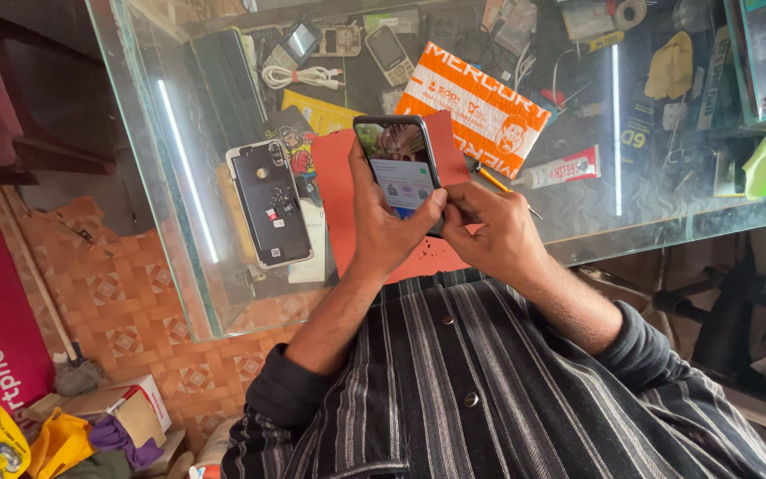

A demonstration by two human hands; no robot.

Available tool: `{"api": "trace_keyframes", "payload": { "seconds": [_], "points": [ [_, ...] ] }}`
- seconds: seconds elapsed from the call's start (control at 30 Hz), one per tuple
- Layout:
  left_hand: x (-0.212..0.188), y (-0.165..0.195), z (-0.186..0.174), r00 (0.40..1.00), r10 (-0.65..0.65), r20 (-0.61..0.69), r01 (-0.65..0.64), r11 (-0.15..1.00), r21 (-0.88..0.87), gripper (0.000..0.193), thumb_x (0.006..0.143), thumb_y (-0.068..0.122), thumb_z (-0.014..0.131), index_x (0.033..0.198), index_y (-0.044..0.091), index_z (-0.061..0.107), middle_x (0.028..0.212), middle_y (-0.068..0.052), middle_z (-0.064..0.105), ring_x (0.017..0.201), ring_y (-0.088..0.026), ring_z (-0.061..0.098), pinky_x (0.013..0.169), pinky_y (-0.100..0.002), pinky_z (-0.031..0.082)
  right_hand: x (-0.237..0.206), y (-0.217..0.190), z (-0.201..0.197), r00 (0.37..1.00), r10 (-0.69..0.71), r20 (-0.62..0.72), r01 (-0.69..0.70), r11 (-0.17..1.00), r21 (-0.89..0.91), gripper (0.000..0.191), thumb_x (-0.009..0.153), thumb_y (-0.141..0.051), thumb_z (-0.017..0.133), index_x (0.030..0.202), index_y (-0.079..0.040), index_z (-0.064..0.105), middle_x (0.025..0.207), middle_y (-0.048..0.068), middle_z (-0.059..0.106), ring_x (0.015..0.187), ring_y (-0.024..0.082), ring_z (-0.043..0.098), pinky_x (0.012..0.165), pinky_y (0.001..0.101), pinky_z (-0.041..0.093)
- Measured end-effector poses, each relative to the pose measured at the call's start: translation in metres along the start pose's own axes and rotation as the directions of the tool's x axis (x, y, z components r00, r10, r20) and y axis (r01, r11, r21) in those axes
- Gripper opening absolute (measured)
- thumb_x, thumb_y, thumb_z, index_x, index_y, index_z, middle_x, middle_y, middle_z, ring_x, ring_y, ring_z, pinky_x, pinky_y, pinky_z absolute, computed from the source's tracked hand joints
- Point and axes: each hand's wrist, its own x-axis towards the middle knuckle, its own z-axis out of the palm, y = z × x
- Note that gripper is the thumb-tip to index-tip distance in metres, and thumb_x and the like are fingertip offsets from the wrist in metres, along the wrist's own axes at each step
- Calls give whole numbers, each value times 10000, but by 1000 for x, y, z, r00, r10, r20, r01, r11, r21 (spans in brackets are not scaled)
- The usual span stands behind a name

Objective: The person disassembles a smartphone at a glass workbench, prying off the back cover and removing the battery. They use a screwdriver on the frame, peel old adhesive from the phone body, and press components back into place while handling a second phone on the bench.

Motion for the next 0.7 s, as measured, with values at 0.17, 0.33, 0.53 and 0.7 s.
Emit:
{"api": "trace_keyframes", "payload": {
  "seconds": [0.17, 0.33, 0.53, 0.7],
  "points": [
    [0, -1, -1, 999, 8, 34, -8, 1000, -12, 982, 885, 23, 765, 1617, 42, 110, 1357, -110, 536, 1177, -164, 629, 978, -329, 597, 4, 1, -1, 999, 45, -7, -45, 999, -13, 109, 933, -13, 672, 1027, 37, 694, 820, 112, 752, 760, 128, 770, 676, 282, 622],
    [-2, -3, -3, 998, 4, 64, -2, 1000, -19, 1004, 892, 24, 750, 1646, 40, 86, 1375, -119, 554, 1168, -166, 644, 990, -334, 599, 6, 1, -4, 983, 182, 35, -178, 979, -97, 90, 940, -65, 703, 939, 24, 721, 676, 124, 707, 597, 139, 690, 579, 302, 556],
    [-3, 8, -3, 993, 2, 116, -16, 992, 126, 1035, 842, 39, 779, 1631, 33, 110, 1317, -127, 631, 1126, -172, 694, 945, -337, 626, 8, 4, -8, 999, 5, -54, 0, 995, 98, 201, 906, -24, 672, 1094, 44, 658, 879, 109, 766, 827, 91, 748, 718, 260, 604],
    [-2, 17, 5, 994, -8, 105, -12, 981, 193, 1063, 799, 42, 842, 1612, 35, 158, 1226, -119, 688, 1065, -172, 724, 891, -339, 636, 9, 8, -13, 995, 101, -2, -101, 994, -29, 97, 939, 10, 691, 1034, 30, 698, 857, 116, 787, 810, 109, 790, 705, 255, 605]
  ]
}}
